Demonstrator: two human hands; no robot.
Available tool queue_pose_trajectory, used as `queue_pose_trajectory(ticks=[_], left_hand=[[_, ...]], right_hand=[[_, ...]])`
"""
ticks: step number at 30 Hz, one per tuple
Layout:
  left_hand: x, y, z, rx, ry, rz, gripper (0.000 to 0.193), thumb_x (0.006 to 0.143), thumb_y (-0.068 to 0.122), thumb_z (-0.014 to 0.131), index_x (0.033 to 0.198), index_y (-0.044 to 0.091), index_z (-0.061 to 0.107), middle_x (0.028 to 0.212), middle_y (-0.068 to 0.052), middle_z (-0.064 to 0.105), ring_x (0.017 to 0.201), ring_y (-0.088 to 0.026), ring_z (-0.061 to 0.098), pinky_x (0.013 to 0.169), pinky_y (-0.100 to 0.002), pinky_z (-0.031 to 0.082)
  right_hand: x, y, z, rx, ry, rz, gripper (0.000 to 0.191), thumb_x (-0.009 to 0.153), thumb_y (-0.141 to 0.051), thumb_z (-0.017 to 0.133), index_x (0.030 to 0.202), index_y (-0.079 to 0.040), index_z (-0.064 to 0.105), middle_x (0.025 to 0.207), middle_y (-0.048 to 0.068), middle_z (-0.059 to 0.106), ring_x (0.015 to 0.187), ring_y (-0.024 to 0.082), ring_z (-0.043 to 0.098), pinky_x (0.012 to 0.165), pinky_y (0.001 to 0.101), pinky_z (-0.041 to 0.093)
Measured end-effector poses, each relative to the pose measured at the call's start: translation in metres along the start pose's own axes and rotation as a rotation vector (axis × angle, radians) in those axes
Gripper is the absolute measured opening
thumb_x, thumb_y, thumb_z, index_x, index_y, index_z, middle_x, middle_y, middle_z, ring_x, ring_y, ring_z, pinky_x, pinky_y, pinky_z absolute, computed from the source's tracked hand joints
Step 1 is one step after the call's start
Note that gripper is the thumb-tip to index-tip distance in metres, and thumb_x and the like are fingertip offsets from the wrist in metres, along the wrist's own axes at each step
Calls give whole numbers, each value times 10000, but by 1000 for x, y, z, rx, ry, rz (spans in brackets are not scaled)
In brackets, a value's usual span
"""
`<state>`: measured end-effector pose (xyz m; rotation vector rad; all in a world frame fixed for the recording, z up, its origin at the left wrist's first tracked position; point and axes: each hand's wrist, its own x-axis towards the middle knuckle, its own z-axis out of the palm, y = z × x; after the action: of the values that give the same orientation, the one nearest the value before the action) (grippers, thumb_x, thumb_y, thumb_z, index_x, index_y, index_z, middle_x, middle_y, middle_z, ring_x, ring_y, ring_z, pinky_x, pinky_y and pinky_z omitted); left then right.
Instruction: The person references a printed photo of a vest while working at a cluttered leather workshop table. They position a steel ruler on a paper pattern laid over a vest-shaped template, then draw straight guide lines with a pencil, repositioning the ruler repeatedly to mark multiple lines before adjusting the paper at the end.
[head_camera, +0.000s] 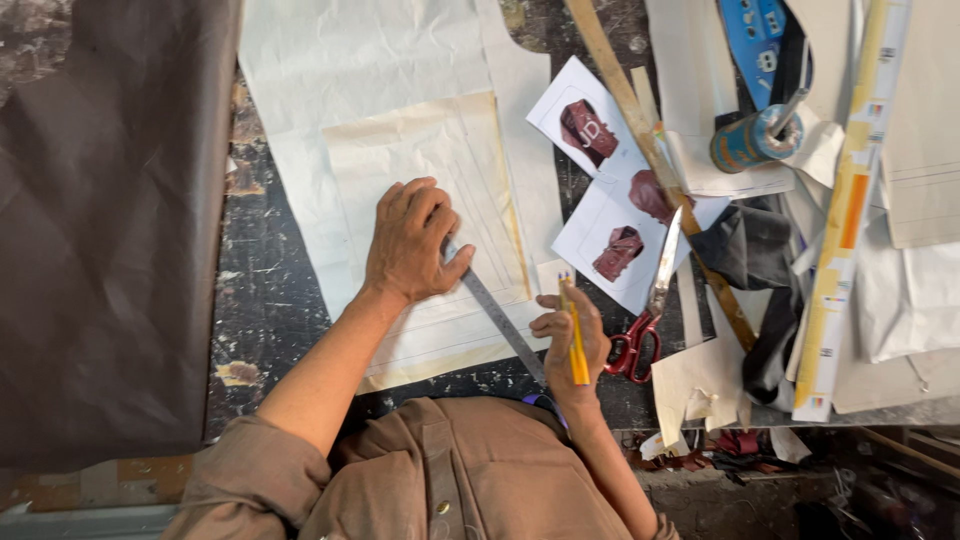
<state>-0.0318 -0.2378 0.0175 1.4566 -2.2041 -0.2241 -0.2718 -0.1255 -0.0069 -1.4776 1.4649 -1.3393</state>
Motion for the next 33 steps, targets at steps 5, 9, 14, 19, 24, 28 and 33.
queue_pose_trajectory(ticks=[5,9,14,19,24,28,33], left_hand=[[3,6,-5,-22,6,25,322,816,399,746,844,149,545,1087,-71,532,1319,-331,474,1144,-564,307],[0,8,-8,-60,27,29,339,775,381,766,858,134,549,1081,-79,538,1309,-341,482,1130,-573,315],[4,-6,-18,-311,39,50,449,613,258,698,1025,117,585,1169,-97,523,1327,-348,462,1144,-555,325],[7,-9,-26,-344,-44,103,557,644,179,802,1138,154,546,1292,-87,478,1398,-326,436,1270,-555,306],[6,9,-20,-289,-26,-80,440,676,275,916,1014,149,665,1295,-113,478,1425,-410,349,1116,-581,311],[2,18,-16,-212,65,-56,258,786,263,885,980,160,750,1303,-73,528,1432,-376,396,1124,-572,323],[-2,26,-7,-137,73,-144,248,833,304,852,1010,169,743,1329,-50,547,1418,-318,438,1149,-553,344]], right_hand=[[-3,-8,-5,-150,-91,-51,292,1088,-206,550,1296,-1,568,1071,128,726,782,135,723,696,267,604],[-2,-21,-5,-244,-108,-153,276,1027,-85,615,1290,-4,585,1060,125,716,786,178,715,704,299,588],[0,-44,-8,-341,-218,-226,350,885,24,710,1226,-14,643,1031,157,692,835,287,718,710,357,575],[-9,-56,-8,-412,-239,-312,326,763,-42,814,1032,-33,632,1026,131,719,854,332,684,738,403,559],[-23,-54,-9,-422,-112,-256,265,820,-20,798,1032,-37,640,986,125,719,863,303,698,744,381,567],[-29,-54,-12,-454,-48,-224,285,817,-11,790,1065,-22,652,936,141,698,829,302,683,718,383,555],[-27,-54,-12,-484,-44,-171,293,822,-22,802,1069,-20,644,873,133,668,798,288,673,693,387,541]])
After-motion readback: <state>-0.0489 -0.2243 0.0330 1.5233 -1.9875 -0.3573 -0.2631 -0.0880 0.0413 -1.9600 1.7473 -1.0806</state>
